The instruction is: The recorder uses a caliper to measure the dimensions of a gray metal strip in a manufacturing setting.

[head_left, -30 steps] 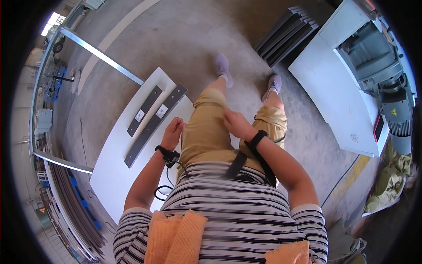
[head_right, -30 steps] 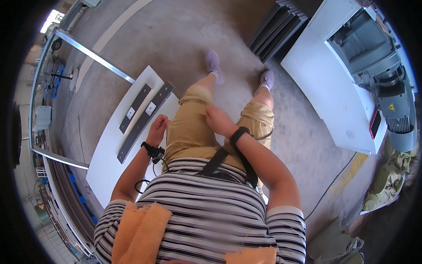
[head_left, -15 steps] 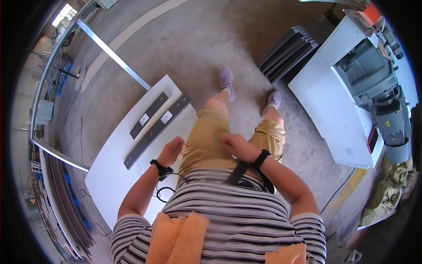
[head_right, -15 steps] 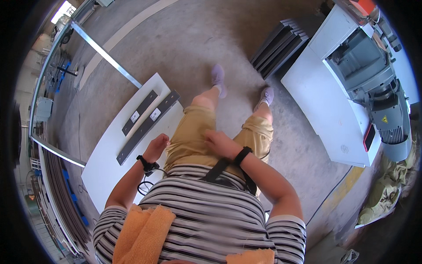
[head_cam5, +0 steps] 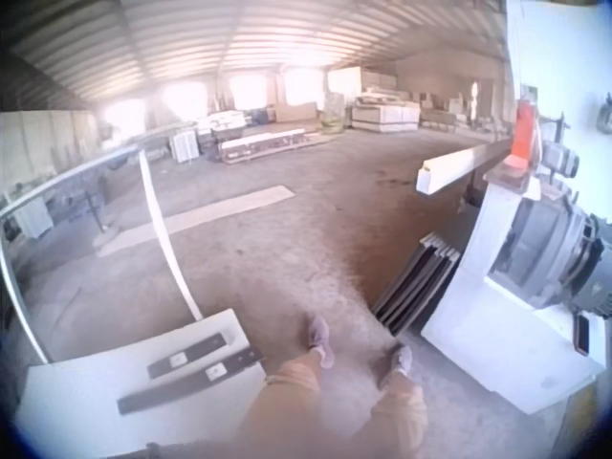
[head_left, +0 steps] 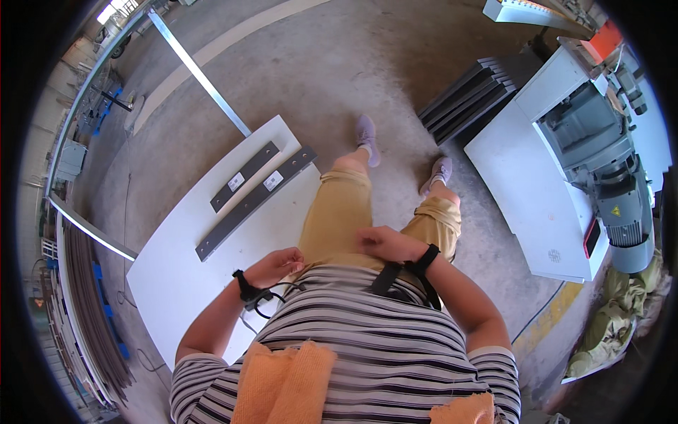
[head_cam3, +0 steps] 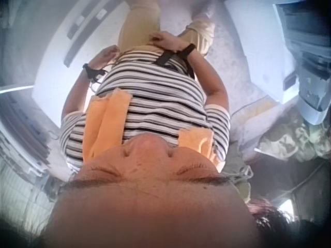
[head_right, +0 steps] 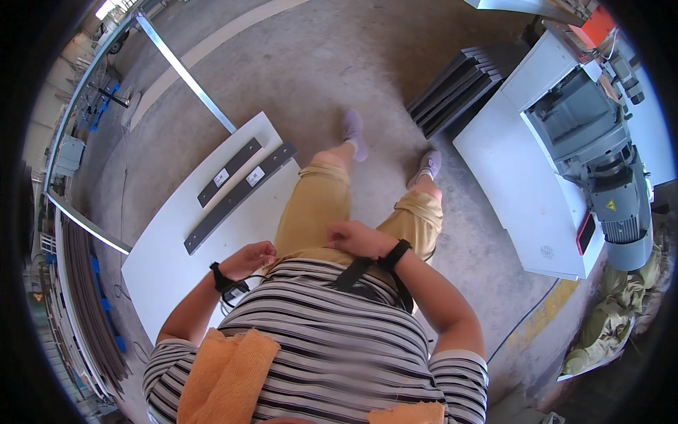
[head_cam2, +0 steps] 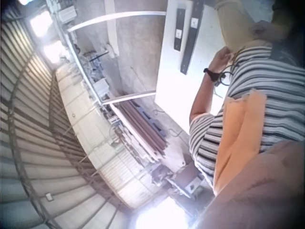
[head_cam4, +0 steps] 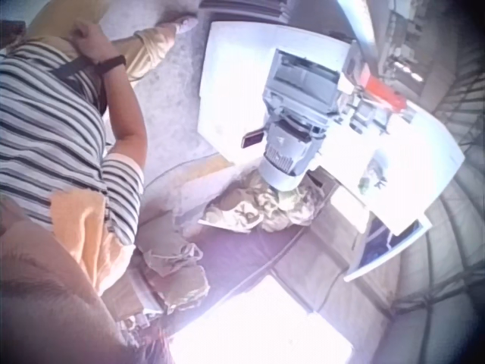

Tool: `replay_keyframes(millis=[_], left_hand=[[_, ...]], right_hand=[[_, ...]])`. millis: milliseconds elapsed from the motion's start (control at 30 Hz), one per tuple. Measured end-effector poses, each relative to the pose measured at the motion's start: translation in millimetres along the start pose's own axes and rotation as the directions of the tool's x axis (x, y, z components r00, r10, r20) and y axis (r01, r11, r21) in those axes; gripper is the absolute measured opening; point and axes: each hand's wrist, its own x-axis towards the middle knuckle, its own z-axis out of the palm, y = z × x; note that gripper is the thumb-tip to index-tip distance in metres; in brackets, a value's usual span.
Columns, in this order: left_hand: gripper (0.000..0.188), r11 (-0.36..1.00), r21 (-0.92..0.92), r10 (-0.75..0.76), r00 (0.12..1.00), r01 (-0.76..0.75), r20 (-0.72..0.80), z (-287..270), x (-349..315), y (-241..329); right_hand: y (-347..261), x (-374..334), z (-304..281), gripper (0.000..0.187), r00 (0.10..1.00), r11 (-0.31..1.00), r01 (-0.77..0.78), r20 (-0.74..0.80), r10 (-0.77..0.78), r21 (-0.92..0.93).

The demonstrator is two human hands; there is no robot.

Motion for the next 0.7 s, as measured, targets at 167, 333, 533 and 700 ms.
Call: replay_keyframes(millis=[167,333,533,700], left_hand=[[0.016,0.851,0.524,0.04,0.999,-0.02,-0.026,6,30,61],[0.031,0.635,0.635,0.158,0.879,-0.439,0.449,38,126,88],[0.026,0.555,0.669,0.162,0.853,-0.494,0.496,131,215,49],[0.017,0.494,0.516,0.322,0.699,-0.7,0.639,142,230,41]], right_hand=[[14,-59,-33,0.029,0.94,0.909,-0.161,-0.34,0.023,-0.385],[54,-150,-29,0.024,0.796,0.861,-0.376,-0.595,0.111,-0.343],[76,-170,10,0.018,0.647,0.956,-0.274,-0.755,0.105,-0.102],[78,-176,19,0.014,0.354,0.952,-0.306,-0.925,0.135,0.021]])
